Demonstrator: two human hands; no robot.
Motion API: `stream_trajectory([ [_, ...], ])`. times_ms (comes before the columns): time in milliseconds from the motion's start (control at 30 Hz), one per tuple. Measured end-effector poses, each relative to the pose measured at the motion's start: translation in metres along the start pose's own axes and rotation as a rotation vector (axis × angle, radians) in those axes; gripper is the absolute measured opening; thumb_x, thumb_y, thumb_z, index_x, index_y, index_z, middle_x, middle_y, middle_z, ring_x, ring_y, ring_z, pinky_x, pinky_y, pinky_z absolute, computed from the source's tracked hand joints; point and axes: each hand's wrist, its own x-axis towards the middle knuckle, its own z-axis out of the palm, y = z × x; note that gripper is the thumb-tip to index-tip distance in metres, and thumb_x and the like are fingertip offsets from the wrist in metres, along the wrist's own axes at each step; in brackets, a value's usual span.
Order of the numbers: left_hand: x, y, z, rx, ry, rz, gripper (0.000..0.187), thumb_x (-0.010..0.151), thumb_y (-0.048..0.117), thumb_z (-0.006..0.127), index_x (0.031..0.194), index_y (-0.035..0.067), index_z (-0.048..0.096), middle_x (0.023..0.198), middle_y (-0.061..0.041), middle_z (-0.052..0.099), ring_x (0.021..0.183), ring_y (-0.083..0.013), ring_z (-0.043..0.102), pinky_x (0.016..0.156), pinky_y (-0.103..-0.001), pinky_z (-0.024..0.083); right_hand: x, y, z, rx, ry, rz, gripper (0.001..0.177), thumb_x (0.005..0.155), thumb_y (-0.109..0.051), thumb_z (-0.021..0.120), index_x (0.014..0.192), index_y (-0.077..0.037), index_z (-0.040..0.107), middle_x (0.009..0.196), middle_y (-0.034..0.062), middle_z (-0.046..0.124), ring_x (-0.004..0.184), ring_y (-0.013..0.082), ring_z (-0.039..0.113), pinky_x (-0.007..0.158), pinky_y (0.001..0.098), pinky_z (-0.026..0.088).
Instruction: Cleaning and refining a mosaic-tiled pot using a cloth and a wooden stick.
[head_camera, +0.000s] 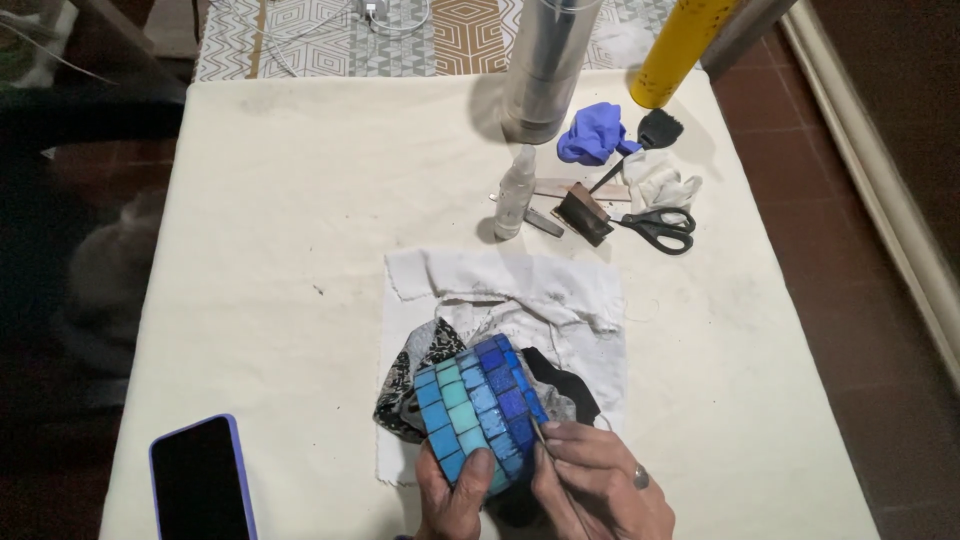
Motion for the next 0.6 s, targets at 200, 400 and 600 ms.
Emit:
stream_trajectory([
  [200, -0.003, -0.003, -0.002, -0.024, 0.002, -0.001, 0.029, 0.095, 0.016, 0.059, 0.116, -0.003, 0.061, 0.092, -0.01, 0.066, 0.075, -0.0166, 0.058, 0.073, -0.034, 0.052, 0.004, -0.003, -0.001, 0.008, -0.008, -0.004, 0.023, 0.069, 0.002, 0.081, 0.067, -0.005, 0.06, 0.075, 0.0106, 0.073, 0.088, 0.0248, 0.081, 0.081, 0.0331, 0.071],
  [400, 0.001, -0.001, -0.002, -0.044, -0.021, -0.017, 0.024, 0.094, 0.017, 0.058, 0.109, -0.002, 0.062, 0.082, -0.006, 0.061, 0.067, -0.0135, 0.051, 0.063, -0.03, 0.047, 0.003, -0.002, -0.002, 0.027, -0.016, -0.019, 0.022, 0.07, 0.002, 0.081, 0.07, -0.005, 0.061, 0.079, 0.0108, 0.074, 0.09, 0.0246, 0.081, 0.083, 0.033, 0.07],
  [600, -0.006, -0.009, -0.005, 0.027, 0.03, -0.037, 0.025, 0.09, 0.012, 0.058, 0.11, -0.003, 0.062, 0.085, -0.007, 0.063, 0.071, -0.0147, 0.053, 0.067, -0.031, 0.049, 0.002, 0.001, -0.002, 0.017, -0.015, -0.049, 0.018, 0.071, 0.002, 0.082, 0.076, -0.003, 0.065, 0.082, 0.0118, 0.073, 0.093, 0.0266, 0.081, 0.084, 0.0338, 0.07],
])
